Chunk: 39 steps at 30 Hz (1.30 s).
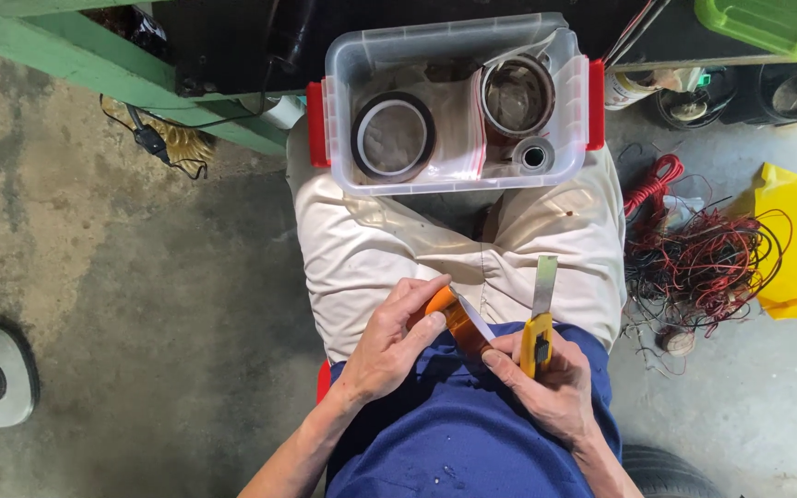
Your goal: Wrapping small cylindrical electronic components with tape and cutting it with a utility knife
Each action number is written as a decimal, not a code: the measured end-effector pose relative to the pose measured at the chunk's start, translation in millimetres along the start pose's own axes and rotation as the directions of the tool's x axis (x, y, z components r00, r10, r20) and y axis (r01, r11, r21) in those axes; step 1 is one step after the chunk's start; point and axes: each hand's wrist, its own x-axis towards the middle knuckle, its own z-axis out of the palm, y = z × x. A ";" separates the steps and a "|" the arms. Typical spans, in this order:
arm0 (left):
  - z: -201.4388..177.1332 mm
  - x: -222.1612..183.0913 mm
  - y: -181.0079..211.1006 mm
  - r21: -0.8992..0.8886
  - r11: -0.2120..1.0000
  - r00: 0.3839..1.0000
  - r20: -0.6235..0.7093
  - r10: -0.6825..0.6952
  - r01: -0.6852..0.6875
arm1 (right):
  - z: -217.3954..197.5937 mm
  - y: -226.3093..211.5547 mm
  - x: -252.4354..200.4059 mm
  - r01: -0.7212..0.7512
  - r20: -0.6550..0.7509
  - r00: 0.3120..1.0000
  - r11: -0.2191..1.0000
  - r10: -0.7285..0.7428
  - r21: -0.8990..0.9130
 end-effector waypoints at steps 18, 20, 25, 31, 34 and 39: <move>6.9 2.1 -11.9 -0.005 1.000 0.998 -0.069 -0.002 0.002 | -1.5 4.4 0.6 -0.001 0.006 1.000 0.995 0.002 -0.098; 8.1 2.6 -13.1 -0.002 1.000 0.997 -0.075 -0.005 0.005 | -1.9 5.5 0.7 -0.001 0.006 1.000 0.995 0.001 -0.103; 10.6 3.1 -16.5 0.000 1.000 0.995 -0.097 -0.005 0.005 | -1.6 5.8 0.3 -0.014 0.001 1.000 0.995 0.014 -0.096; 15.3 5.3 -16.1 0.037 0.999 0.989 -0.147 0.022 -0.016 | -2.4 3.3 0.1 -0.023 0.010 1.000 0.993 0.025 -0.114; 18.0 6.7 -15.9 -0.001 1.000 0.982 -0.188 -0.010 0.010 | -3.3 3.9 0.7 -0.025 0.015 1.000 0.995 0.027 -0.099; 18.8 6.8 -18.6 0.015 1.000 0.980 -0.200 -0.006 0.010 | -4.0 2.5 1.0 -0.060 0.018 0.998 0.987 0.063 -0.147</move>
